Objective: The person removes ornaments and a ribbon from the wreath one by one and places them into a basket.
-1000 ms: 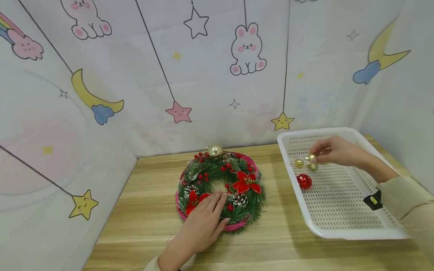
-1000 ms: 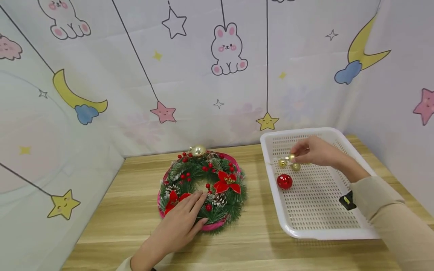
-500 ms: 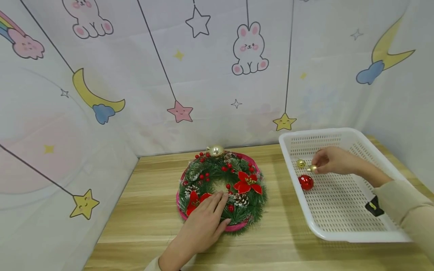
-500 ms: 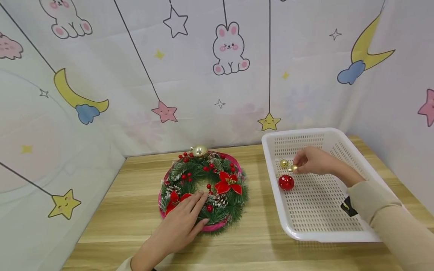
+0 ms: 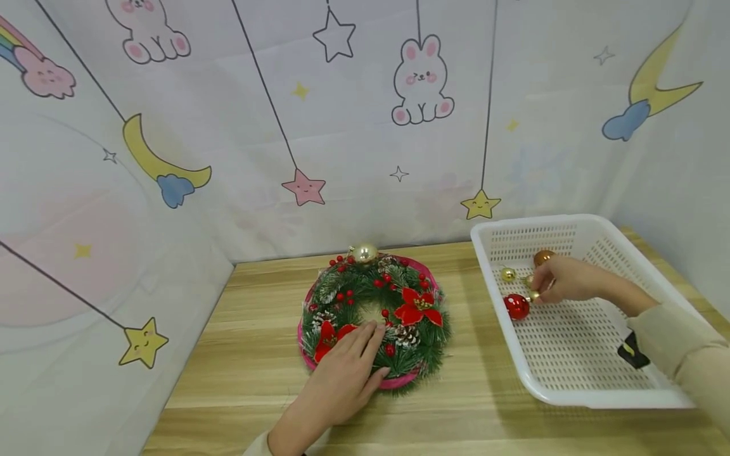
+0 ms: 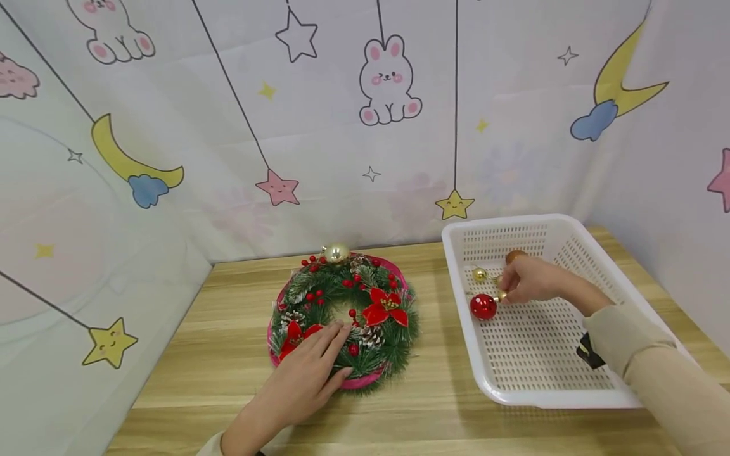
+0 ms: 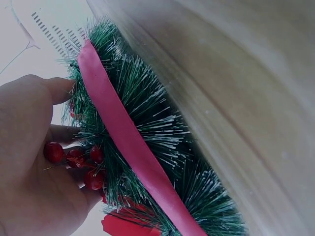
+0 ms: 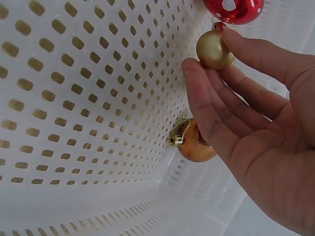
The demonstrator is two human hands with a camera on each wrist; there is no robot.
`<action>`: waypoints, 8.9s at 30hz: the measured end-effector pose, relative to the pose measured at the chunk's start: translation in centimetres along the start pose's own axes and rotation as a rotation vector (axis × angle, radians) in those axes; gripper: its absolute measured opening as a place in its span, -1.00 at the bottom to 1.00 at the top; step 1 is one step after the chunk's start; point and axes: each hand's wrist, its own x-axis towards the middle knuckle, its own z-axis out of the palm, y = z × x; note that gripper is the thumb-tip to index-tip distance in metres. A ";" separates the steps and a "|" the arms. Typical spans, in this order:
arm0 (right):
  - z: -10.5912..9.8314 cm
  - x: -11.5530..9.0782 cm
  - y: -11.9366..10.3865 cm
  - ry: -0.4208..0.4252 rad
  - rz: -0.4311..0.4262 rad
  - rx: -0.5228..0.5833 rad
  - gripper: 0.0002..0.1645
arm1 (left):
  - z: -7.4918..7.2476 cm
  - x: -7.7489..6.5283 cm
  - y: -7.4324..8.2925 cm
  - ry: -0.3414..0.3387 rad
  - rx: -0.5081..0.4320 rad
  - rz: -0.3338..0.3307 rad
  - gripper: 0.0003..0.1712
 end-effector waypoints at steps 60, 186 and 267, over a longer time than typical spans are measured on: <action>-2.2 7.1 -18.7 0.100 -0.358 0.098 -0.68 | -0.1 -0.1 -0.2 -0.018 0.008 0.002 -0.19; 5.8 16.5 -25.2 0.188 -0.335 0.216 -0.29 | 0.1 -0.3 0.2 0.018 0.097 0.027 -0.21; 7.4 20.1 -31.2 0.150 -0.404 0.115 -0.32 | 0.3 0.2 0.8 0.048 0.123 0.038 -0.21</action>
